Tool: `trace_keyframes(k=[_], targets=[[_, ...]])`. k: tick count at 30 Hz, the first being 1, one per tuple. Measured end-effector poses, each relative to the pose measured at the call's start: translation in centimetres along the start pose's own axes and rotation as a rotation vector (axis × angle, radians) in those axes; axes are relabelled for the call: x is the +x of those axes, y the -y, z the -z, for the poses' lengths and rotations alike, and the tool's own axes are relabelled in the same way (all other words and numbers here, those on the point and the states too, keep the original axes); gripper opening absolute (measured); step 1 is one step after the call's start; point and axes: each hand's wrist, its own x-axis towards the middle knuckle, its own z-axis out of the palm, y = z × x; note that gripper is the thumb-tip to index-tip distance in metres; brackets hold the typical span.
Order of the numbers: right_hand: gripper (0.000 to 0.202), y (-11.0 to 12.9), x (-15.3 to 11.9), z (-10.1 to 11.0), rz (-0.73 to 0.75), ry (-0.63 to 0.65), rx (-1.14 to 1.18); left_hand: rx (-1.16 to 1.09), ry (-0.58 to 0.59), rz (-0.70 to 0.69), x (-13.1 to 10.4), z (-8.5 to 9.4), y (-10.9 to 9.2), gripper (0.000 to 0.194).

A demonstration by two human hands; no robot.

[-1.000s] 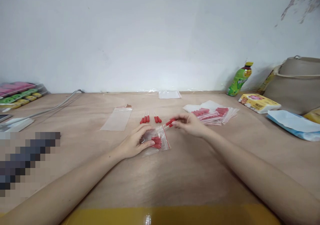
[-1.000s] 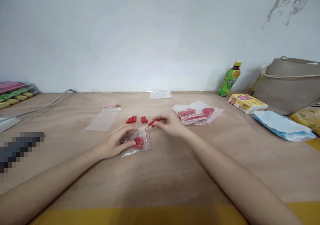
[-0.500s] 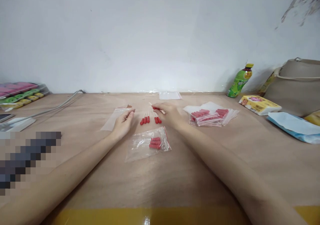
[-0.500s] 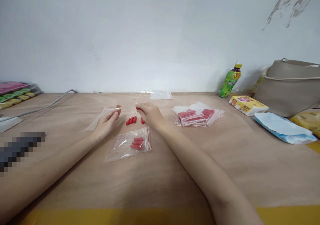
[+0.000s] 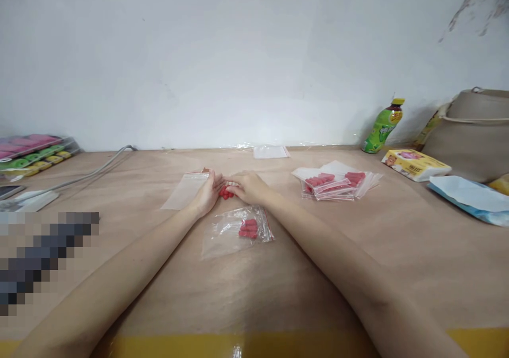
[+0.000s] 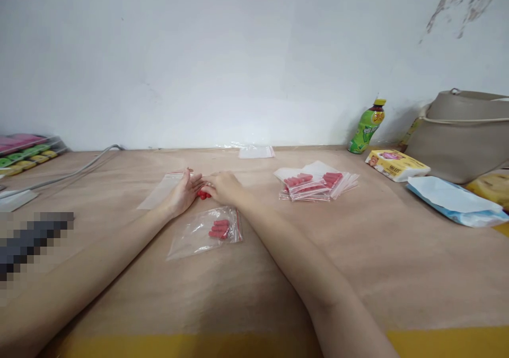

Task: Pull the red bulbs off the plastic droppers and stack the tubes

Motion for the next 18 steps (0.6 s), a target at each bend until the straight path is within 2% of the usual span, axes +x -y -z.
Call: trace_keyframes(k=[2, 5, 7, 8, 10, 13, 16, 18], targets=[[0.021, -0.4, -1.1, 1.4, -0.066, -0.09, 0.014, 0.041, -0.005, -0.024, 0.1, 0.0, 0.1, 0.052], [0.022, -0.8, -3.7, 3.7, -0.256, -0.217, 0.071, 0.113, -0.014, -0.06, 0.1, 0.1, 0.2, 0.051], [0.018, -0.7, -5.8, 4.9, -0.358, -0.237, 0.064, 0.164, -0.018, -0.089, 0.2, 0.2, 0.4, 0.052], [0.015, -0.6, -6.7, 5.3, -0.406, -0.219, 0.082, 0.191, -0.02, -0.104, 0.2, 0.2, 0.5, 0.053], [0.01, 0.0, -8.4, 5.6, -0.477, -0.08, 0.214, 0.245, -0.026, -0.138, 0.4, 0.3, 0.7, 0.055], [0.012, 0.9, -9.8, 5.3, -0.497, 0.109, 0.432, 0.327, -0.042, -0.196, 0.4, 0.5, 0.9, 0.06], [0.016, 1.6, -10.1, 4.9, -0.452, 0.159, 0.507, 0.42, -0.064, -0.289, -0.6, 0.7, 0.7, 0.061], [0.018, 1.8, -10.0, 4.9, -0.431, 0.171, 0.517, 0.509, -0.047, -0.396, -2.2, 0.7, 0.2, 0.056]])
